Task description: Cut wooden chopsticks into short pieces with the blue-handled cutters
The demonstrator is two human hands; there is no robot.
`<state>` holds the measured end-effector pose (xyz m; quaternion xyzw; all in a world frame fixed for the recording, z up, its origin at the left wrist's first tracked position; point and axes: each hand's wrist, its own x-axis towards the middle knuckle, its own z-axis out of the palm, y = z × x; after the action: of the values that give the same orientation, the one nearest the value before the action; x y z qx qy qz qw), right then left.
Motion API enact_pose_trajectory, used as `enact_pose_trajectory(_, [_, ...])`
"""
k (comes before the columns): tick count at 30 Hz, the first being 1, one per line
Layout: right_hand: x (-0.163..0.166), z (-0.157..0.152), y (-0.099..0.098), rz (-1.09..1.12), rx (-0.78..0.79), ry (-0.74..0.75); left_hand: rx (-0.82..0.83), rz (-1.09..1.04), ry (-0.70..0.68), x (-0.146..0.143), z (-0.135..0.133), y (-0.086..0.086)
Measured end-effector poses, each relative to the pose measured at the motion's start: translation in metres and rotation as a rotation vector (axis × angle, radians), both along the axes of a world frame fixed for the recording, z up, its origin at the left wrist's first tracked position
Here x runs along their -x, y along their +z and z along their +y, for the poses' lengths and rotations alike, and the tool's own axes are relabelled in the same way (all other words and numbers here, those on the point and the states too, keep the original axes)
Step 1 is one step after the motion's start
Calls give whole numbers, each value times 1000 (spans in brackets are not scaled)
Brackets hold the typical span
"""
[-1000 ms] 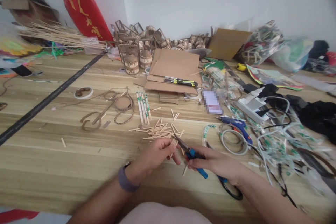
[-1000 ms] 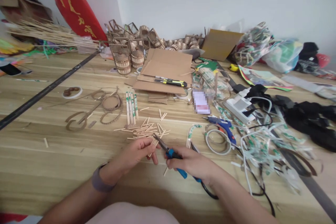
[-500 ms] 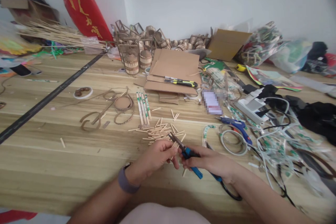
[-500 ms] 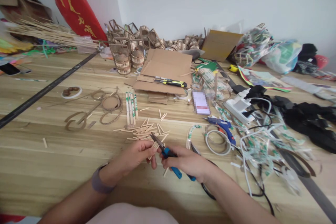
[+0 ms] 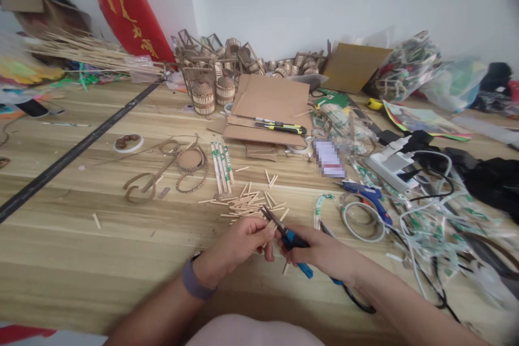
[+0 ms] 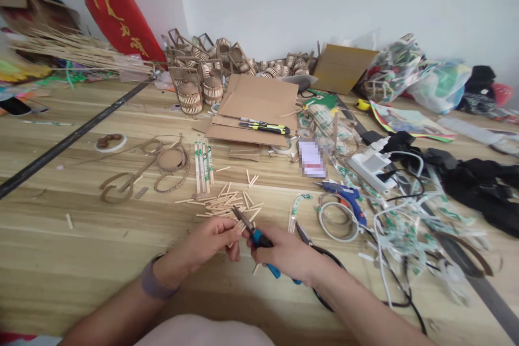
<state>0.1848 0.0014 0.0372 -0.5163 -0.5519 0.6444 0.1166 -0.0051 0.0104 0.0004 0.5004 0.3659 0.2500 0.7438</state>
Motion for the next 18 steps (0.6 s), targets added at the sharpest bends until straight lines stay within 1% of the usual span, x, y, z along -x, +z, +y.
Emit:
enact_pose_trajectory(4, [0, -1, -6, -77, -111, 21, 18, -11, 32, 0, 0, 1])
enact_pose_trajectory(10, [4, -1, -4, -99, -242, 61, 28, -6, 49, 1, 0, 3])
enact_pose_trajectory(14, [4, 0, -7, -87, -264, 68, -24, 36, 35, 2, 1, 2])
enact_pose_trajectory(18, [4, 3, -6, 2, -220, 39, -102, 94, 14, 5, 2, 2])
